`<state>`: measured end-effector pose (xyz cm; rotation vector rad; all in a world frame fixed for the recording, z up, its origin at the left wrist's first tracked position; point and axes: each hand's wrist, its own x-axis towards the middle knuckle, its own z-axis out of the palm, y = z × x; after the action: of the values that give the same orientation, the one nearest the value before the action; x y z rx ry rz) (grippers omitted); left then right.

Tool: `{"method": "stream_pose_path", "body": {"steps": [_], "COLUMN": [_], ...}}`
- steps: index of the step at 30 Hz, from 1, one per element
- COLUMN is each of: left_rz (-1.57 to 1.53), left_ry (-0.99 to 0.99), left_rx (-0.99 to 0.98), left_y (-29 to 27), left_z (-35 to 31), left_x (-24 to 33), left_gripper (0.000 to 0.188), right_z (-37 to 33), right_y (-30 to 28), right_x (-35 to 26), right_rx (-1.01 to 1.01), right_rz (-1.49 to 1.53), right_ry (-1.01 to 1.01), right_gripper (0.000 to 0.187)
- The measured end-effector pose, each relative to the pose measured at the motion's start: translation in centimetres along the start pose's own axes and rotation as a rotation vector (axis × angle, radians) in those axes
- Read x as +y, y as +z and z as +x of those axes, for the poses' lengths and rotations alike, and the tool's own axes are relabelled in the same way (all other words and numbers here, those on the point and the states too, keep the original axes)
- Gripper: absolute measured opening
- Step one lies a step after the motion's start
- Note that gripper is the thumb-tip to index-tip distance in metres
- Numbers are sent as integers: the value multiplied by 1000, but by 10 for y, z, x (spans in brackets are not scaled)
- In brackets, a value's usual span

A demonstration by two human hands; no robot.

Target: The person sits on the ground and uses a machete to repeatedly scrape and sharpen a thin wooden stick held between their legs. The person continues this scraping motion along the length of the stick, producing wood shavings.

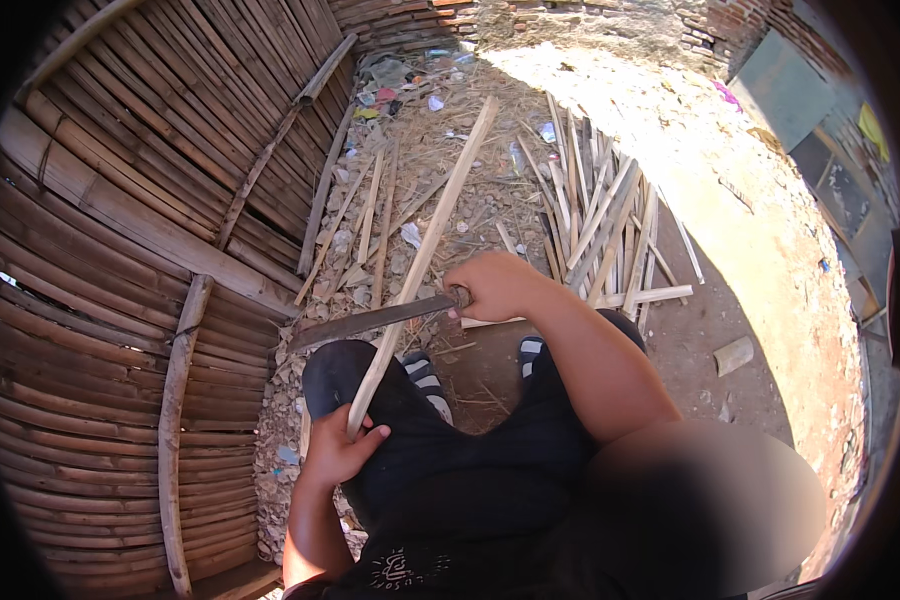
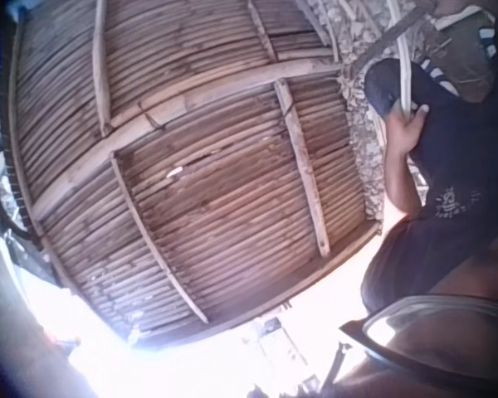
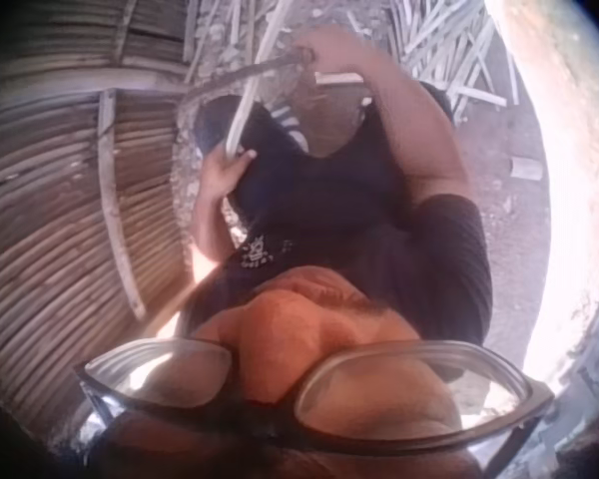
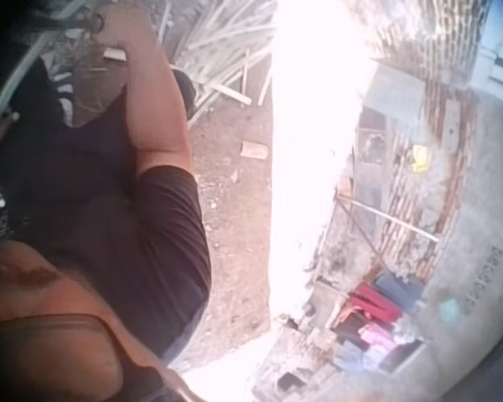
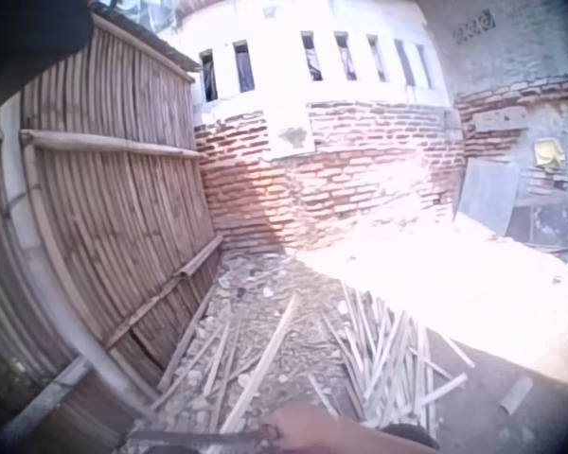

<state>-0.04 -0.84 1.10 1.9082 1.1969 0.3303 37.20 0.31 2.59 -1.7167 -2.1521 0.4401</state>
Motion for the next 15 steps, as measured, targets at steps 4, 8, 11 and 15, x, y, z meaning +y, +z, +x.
{"method": "stream_pose_path", "body": {"steps": [4, 8, 11, 15], "left_rz": [-57, -55, -71, -94], "left_ry": [-11, 9, -5, -30], "left_rx": [-1, -17, -1, 3], "left_y": [1, 3, 2, 4], "left_z": [-1, 3, 0, 1], "left_x": [-2, -3, -3, -6], "left_gripper": [26, 26, 27, 27], "right_z": [-6, -10, -5, 3], "right_y": [-25, -22, -21, 6], "right_x": [49, 74, 42, 15], "right_rx": [290, 493, 354, 105], "right_rz": [178, 225, 257, 70], "right_ry": [390, 533, 415, 96], "right_gripper": [50, 51, 47, 39]}}
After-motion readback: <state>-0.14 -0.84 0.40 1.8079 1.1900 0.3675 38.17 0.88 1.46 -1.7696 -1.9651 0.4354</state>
